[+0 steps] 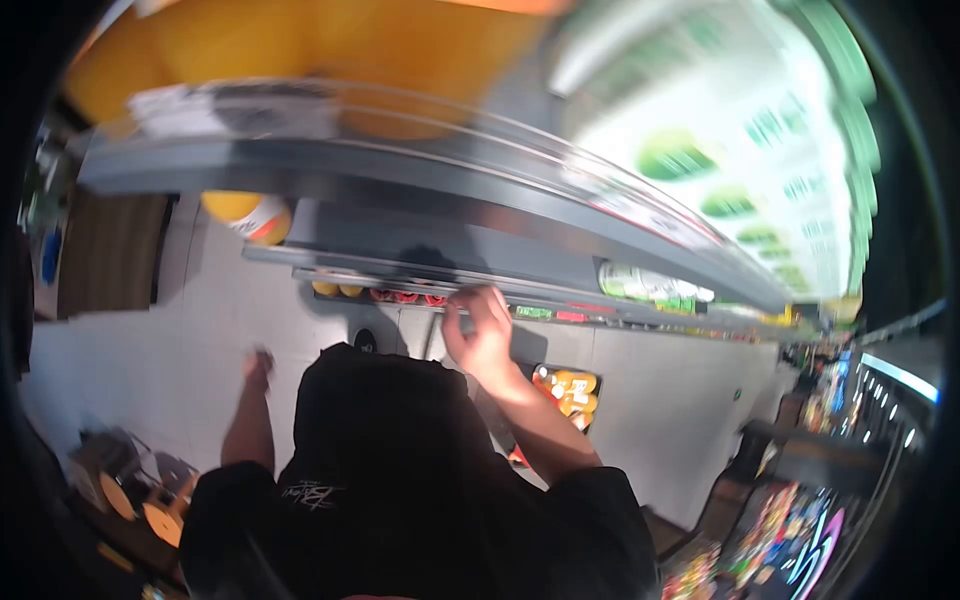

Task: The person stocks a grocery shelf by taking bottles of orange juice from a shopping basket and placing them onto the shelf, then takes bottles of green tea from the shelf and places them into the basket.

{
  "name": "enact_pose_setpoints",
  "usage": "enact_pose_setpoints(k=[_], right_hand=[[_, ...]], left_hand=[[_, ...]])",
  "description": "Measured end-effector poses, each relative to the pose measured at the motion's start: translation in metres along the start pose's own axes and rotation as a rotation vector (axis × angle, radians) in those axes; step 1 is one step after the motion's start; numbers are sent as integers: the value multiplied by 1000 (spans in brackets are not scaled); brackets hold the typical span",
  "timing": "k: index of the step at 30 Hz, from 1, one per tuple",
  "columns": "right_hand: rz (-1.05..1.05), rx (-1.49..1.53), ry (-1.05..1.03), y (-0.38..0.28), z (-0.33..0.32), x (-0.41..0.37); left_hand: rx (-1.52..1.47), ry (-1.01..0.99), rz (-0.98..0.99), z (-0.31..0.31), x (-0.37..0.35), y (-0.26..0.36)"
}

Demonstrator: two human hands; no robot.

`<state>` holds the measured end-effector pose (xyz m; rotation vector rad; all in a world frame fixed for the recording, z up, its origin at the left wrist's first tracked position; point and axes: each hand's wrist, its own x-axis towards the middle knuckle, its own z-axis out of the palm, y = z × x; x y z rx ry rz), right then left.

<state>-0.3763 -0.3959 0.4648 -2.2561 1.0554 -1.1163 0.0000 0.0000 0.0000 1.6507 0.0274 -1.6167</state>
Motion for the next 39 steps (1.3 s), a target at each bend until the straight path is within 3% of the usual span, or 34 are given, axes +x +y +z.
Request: enact_pose_setpoints(k=[2,3,8,9,11,13,15,19,22,24,26,28,31,34,35,36,39], right_hand=[[73,-250,66,14,-25,-56],[112,-314,229,67,-58,-80],[910,-1036,222,120,-147,-290],[1059,-1100,183,131,-155,-332],[1510,-848,55,142,-161,-400],[1343,130,355,157,-150,-431],[1676,314,205,161,-157,-425],[1787,452,224,165,-166,-437],[1760,287,184,156,-170,-434],[1715,96,172,146,-168,-427],[1638,-106,225,144,-150,-431],[1699,-60,167,141,-146,-430],[1736,-29,163,140,-136,-430],[1690,-106,198,133,-115,-421],[1671,-149,205,128,-110,-421],[1633,-191,240,132,-99,-429],[1770,-61,149,115,-94,-417]], left_hand=[[89,-66,-45,6,21,18],[189,-28,-30,17,9,56],[493,-31,-157,85,-24,58],[545,-46,-162,99,-25,62],[640,-88,-146,124,-24,75],[716,-136,-114,151,-21,91],[768,-206,-57,184,-15,106],[1011,-413,69,267,-1,132],[1021,-628,76,321,-7,139],[678,-811,-57,340,0,138],[713,-883,-81,347,24,141],[734,-950,-116,355,33,143],[971,-763,-69,343,28,161],[1207,-858,45,303,52,196],[1082,-762,19,284,47,205],[1149,-583,-28,270,34,220],[1143,-346,-86,199,24,246]])
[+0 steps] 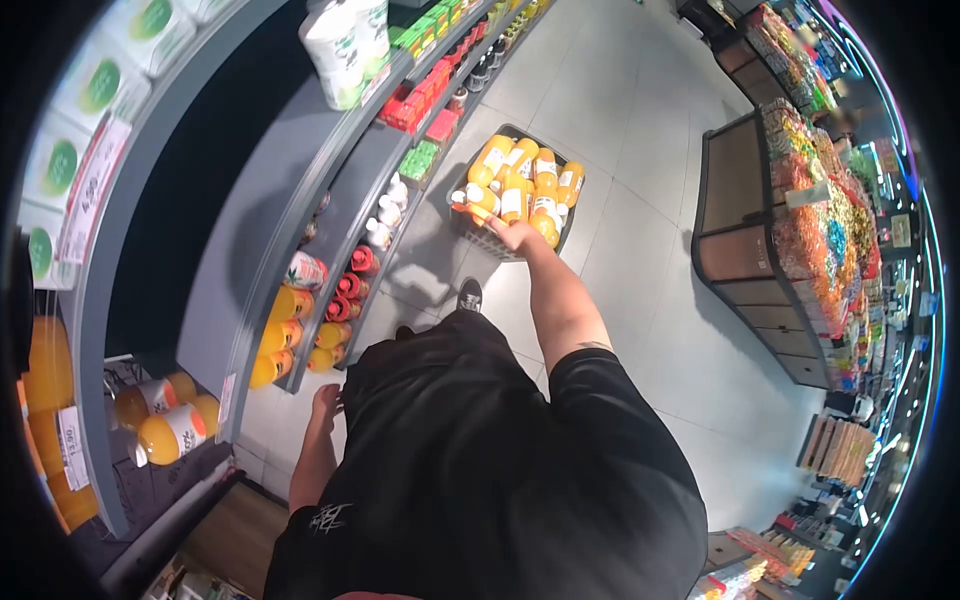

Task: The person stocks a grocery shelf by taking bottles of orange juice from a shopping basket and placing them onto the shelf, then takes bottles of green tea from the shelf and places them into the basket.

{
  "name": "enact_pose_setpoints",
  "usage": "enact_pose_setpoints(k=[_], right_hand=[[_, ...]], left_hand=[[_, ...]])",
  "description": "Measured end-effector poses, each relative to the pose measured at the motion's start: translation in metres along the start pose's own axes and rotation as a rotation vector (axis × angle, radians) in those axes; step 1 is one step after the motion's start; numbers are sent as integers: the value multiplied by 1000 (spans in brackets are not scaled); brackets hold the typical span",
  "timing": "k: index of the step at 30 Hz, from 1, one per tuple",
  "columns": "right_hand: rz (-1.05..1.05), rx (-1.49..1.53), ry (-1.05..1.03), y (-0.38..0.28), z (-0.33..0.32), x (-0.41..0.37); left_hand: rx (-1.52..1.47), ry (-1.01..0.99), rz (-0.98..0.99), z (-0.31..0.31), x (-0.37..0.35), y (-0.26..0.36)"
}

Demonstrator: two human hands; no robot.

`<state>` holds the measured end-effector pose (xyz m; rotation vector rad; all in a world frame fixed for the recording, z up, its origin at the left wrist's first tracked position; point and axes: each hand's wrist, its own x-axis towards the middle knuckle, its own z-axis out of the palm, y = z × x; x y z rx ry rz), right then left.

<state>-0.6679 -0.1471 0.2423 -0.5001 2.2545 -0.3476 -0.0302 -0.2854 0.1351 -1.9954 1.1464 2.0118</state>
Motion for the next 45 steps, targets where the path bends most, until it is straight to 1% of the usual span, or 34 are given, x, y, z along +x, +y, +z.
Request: enact_pose_setpoints(k=[1,2,4,5,6,7,9,11,14,16,19,20,21,22,24,25,27,28,29,30,33,35,37,39,40,42,43,44,45], right_hand=[[-29,-53,56,-1,7,-2],[-30,-31,28,-1,13,-3],[-20,22,-23,3,23,-12],[9,-28,-19,3,29,-17],[7,-45,-9,-2,32,-29],[6,-57,2,-12,34,-49],[-4,-75,4,-20,40,-72],[-12,-74,11,-24,47,-87],[24,-76,1,-34,53,-111],[61,40,-25,-27,58,-108],[111,149,107,0,72,-90],[163,148,122,10,74,-84],[213,148,135,22,74,-79],[263,148,144,33,75,-74],[326,-146,213,51,83,-68],[374,-149,228,41,76,-84],[306,24,92,82,90,-64],[274,109,23,97,97,-55],[298,200,-9,98,97,-53],[262,175,-8,100,91,-49],[178,149,-34,109,101,-41],[147,292,-209,104,81,-44],[105,441,-359,111,60,-45],[29,410,-325,129,73,-39],[-10,394,-305,133,75,-39],[5,373,-263,138,77,-43],[10,348,-225,137,77,-46],[16,319,-185,138,73,-49],[29,286,-177,129,53,-61]], left_hand=[[2,6,-48,-15,1,-25],[7,10,-100,-28,-1,-53],[164,2,-189,-35,-22,-93],[250,-5,-217,-40,-28,-103],[166,-68,-171,-53,-7,-148],[162,-99,-160,-58,2,-166],[184,-154,-146,-58,18,-181],[212,-193,-117,-52,34,-171],[214,-254,-23,-38,69,-140],[163,-294,66,-30,99,-112],[-15,-358,201,-16,142,-60],[-101,-383,225,-11,160,-44],[-2,-325,255,-3,144,-7],[97,-264,280,14,103,51],[208,-248,176,37,65,124],[214,-232,207,53,51,150],[229,-207,265,95,26,189],[255,-228,312,114,16,209],[280,-253,360,135,8,228],[307,-280,407,160,2,246],[316,-431,436,213,26,270],[480,-443,424,251,21,294],[710,-414,491,294,23,313],[1009,-340,639,328,41,314],[1064,-350,561,346,51,314],[1174,-367,399,373,66,311],[1298,-331,481,383,71,307],[1345,-270,434,393,76,308],[1388,-207,386,407,59,321]])
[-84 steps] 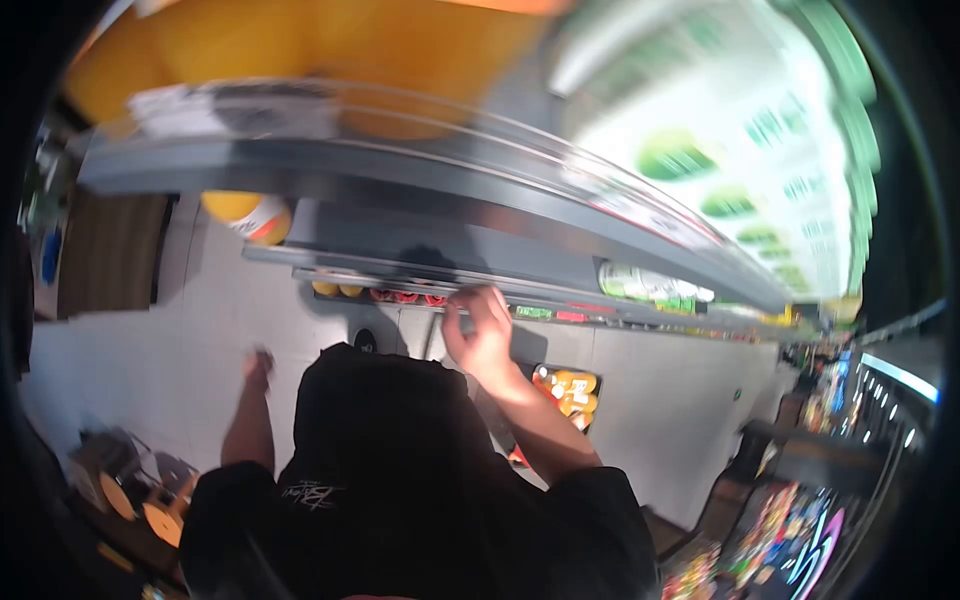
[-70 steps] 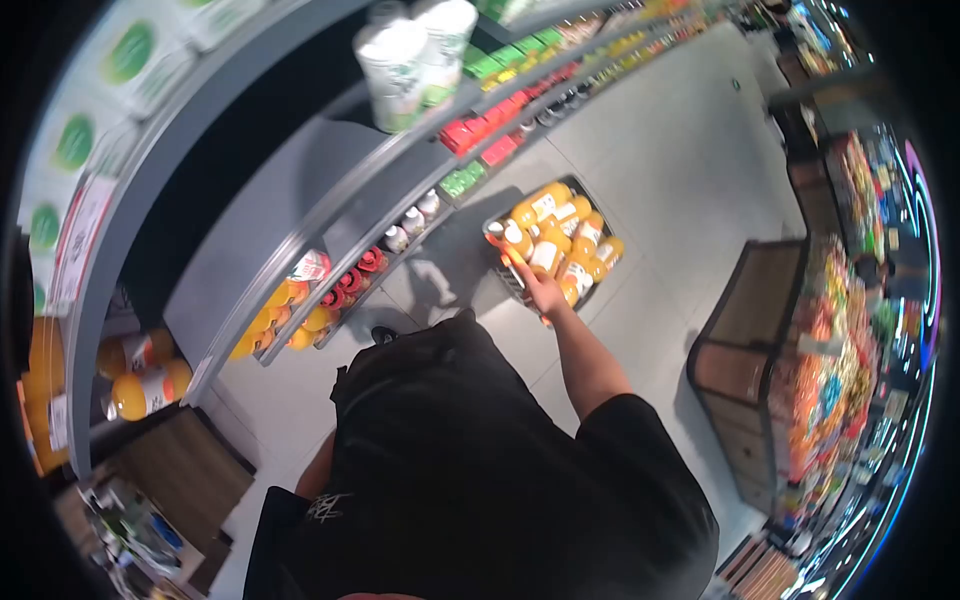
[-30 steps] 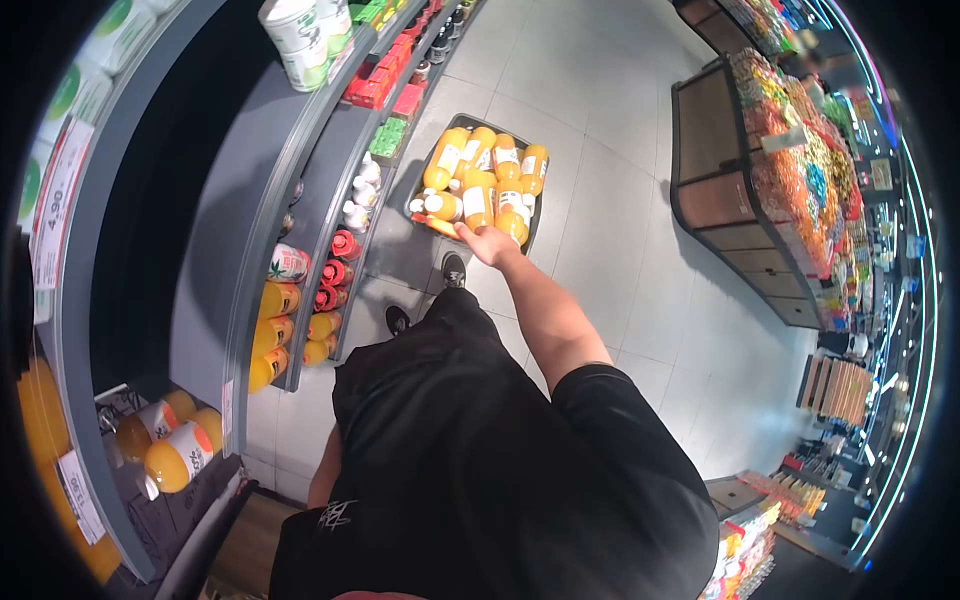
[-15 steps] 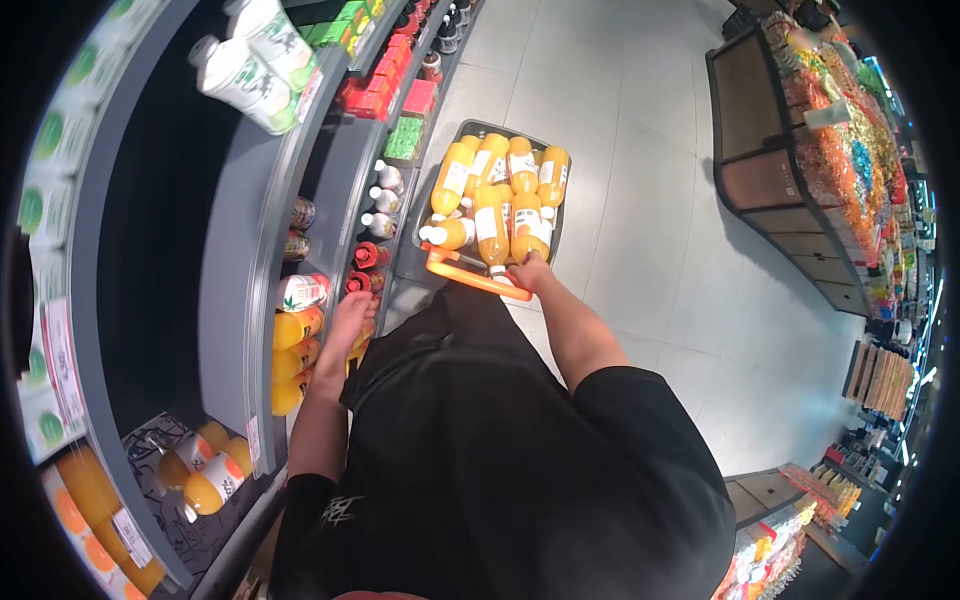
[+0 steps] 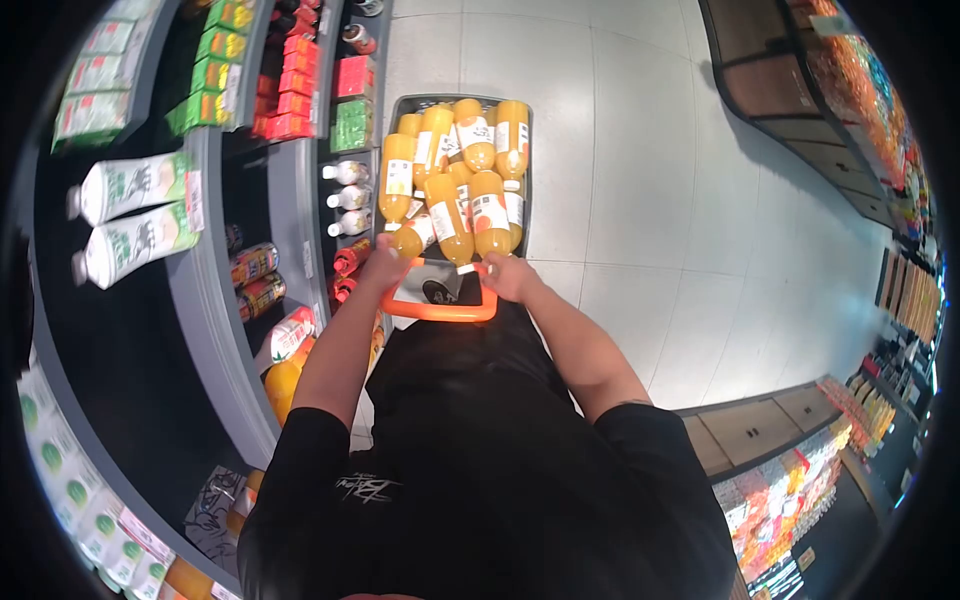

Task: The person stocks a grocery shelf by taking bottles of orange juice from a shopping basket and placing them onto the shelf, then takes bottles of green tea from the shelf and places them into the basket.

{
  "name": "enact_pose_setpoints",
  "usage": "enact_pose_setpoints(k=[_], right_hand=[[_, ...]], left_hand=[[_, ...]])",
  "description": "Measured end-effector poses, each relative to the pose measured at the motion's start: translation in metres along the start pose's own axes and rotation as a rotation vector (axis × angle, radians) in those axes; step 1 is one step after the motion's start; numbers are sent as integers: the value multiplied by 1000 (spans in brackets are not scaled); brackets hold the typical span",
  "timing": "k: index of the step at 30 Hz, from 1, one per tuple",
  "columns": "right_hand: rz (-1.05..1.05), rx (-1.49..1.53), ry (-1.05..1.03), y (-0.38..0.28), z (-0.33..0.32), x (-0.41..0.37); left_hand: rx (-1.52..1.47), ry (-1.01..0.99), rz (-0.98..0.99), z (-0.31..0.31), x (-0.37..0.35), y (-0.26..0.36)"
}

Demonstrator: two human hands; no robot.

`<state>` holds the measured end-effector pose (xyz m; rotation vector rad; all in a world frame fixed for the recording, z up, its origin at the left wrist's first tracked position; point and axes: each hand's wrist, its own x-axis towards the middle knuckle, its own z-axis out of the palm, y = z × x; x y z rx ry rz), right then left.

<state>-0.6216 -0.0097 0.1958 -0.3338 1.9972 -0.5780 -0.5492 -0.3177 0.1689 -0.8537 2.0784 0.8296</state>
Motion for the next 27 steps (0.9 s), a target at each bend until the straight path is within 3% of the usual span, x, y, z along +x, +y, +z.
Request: enact_pose_setpoints(k=[1,2,6,9,12,15,18,21,22,24,25,27], right_hand=[[-65,-11,44,5,0,-4],[-80,-6,69,11,0,-7],[-159,-55,255,25,-16,-19],[-56,-110,237,23,-41,-19],[-106,-40,273,32,-57,-13],[-23,100,333,10,-87,-6],[-59,-25,491,-10,-102,10],[-173,-212,464,-53,-111,-7],[-235,-318,454,-79,-113,-20],[-333,-509,375,-145,-121,-72],[-441,-635,282,-208,-116,-96],[-624,-651,144,-270,-114,-128]], left_hand=[[35,10,-74,-3,-5,14],[114,86,-55,3,0,10],[159,58,50,-9,-15,18],[194,172,141,-23,-50,35],[-3,404,170,-29,-87,18],[-315,573,98,-34,-142,-13],[-498,841,137,-30,-206,-43],[-563,1095,178,-23,-258,-81],[-693,1050,127,-26,-280,-90],[-626,1085,118,-21,-312,-113],[-575,1140,15,-4,-344,-141],[-541,1200,-40,6,-371,-159]])
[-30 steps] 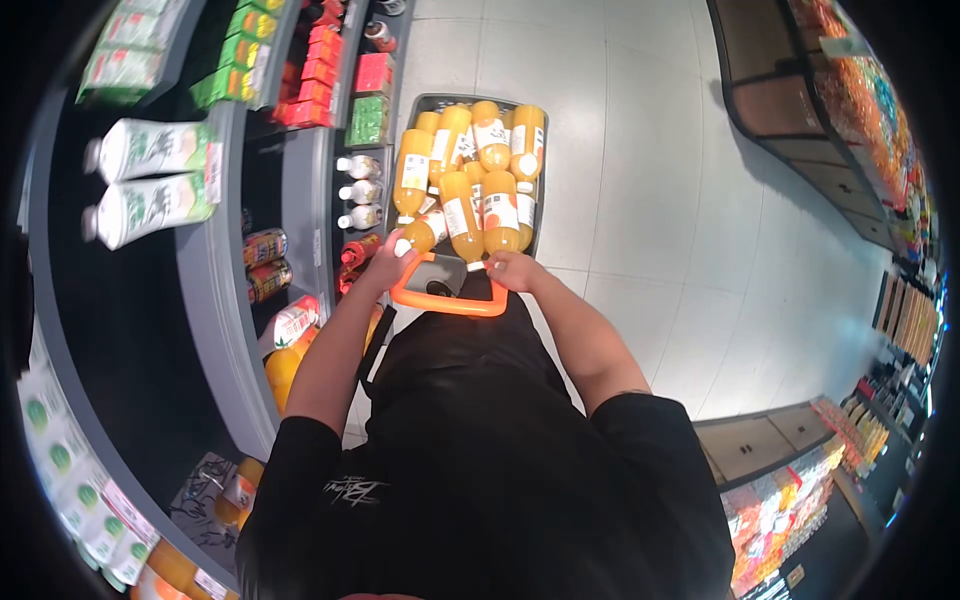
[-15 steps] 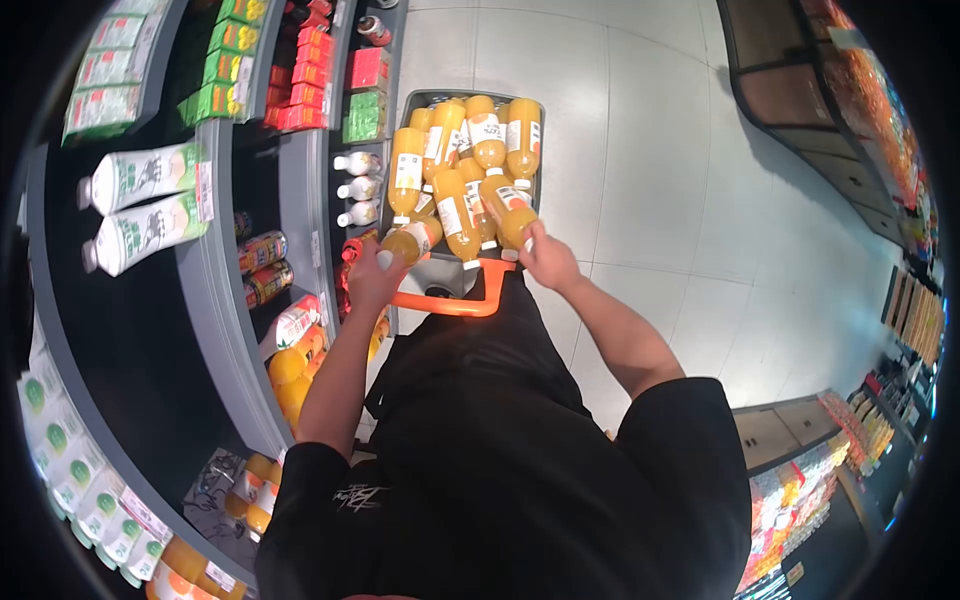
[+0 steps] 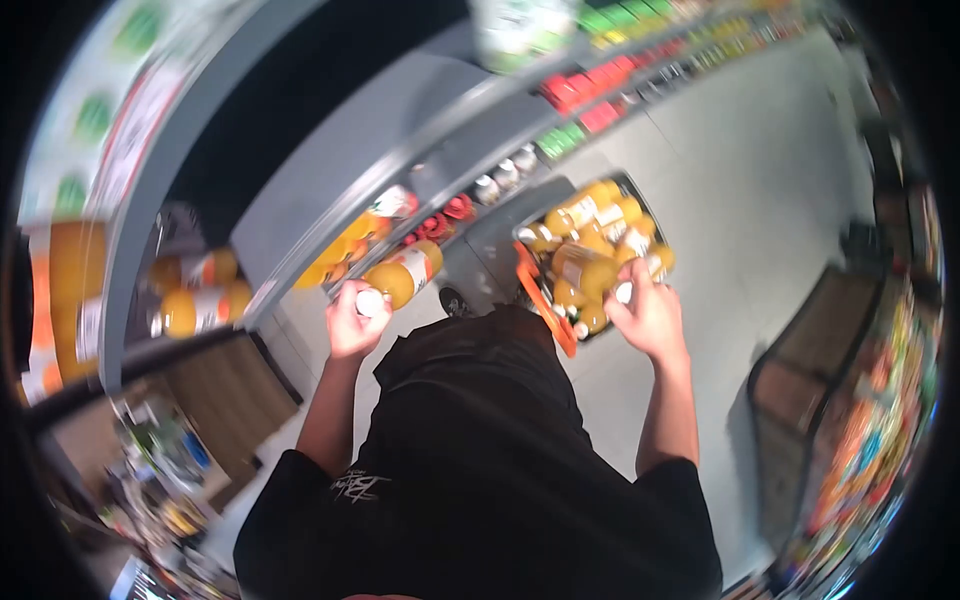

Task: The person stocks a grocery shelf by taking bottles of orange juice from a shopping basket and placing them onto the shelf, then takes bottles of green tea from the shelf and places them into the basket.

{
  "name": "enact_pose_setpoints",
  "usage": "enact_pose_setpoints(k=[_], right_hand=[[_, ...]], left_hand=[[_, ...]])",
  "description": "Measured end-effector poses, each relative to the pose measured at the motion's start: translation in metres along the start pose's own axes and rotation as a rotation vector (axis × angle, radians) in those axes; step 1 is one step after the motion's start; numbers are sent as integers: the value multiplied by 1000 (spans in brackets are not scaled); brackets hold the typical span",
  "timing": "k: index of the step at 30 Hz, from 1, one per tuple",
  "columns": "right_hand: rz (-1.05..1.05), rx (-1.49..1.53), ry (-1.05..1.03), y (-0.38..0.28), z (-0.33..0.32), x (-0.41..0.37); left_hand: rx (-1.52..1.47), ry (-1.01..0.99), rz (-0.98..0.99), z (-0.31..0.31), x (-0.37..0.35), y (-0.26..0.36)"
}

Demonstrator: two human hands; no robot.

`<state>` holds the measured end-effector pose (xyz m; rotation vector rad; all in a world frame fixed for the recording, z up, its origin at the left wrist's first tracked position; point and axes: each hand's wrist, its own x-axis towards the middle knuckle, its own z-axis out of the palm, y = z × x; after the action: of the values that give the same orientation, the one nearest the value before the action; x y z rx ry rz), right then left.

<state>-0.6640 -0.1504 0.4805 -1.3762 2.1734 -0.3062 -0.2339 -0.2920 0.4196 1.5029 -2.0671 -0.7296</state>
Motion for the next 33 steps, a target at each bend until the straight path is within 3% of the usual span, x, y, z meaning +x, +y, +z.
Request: enact_pose_setpoints(k=[6,8,10,14,16,21,24,25,28,33], right_hand=[[-566,343,33,-177,-33,34],[-719,704,19,-219,-8,58],[-481,999,-127,-278,8,63],[-438,1073,-102,-379,50,86],[-483,955,-126,-412,69,100],[-828,475,26,-487,107,135],[-799,307,-52,-527,114,140],[-684,227,-112,-544,108,130],[-697,21,-99,-571,122,144],[-1374,-263,242,-589,133,148]], left_hand=[[66,235,-102,-57,-74,-66],[68,319,-225,-71,-103,-79],[53,432,-292,-82,-130,-95],[31,595,-515,-98,-176,-110],[34,660,-559,-103,-194,-117],[88,766,-596,-114,-229,-134],[63,792,-663,-116,-245,-148],[63,803,-666,-118,-248,-151],[62,808,-689,-121,-253,-156],[91,796,-716,-122,-247,-160]])
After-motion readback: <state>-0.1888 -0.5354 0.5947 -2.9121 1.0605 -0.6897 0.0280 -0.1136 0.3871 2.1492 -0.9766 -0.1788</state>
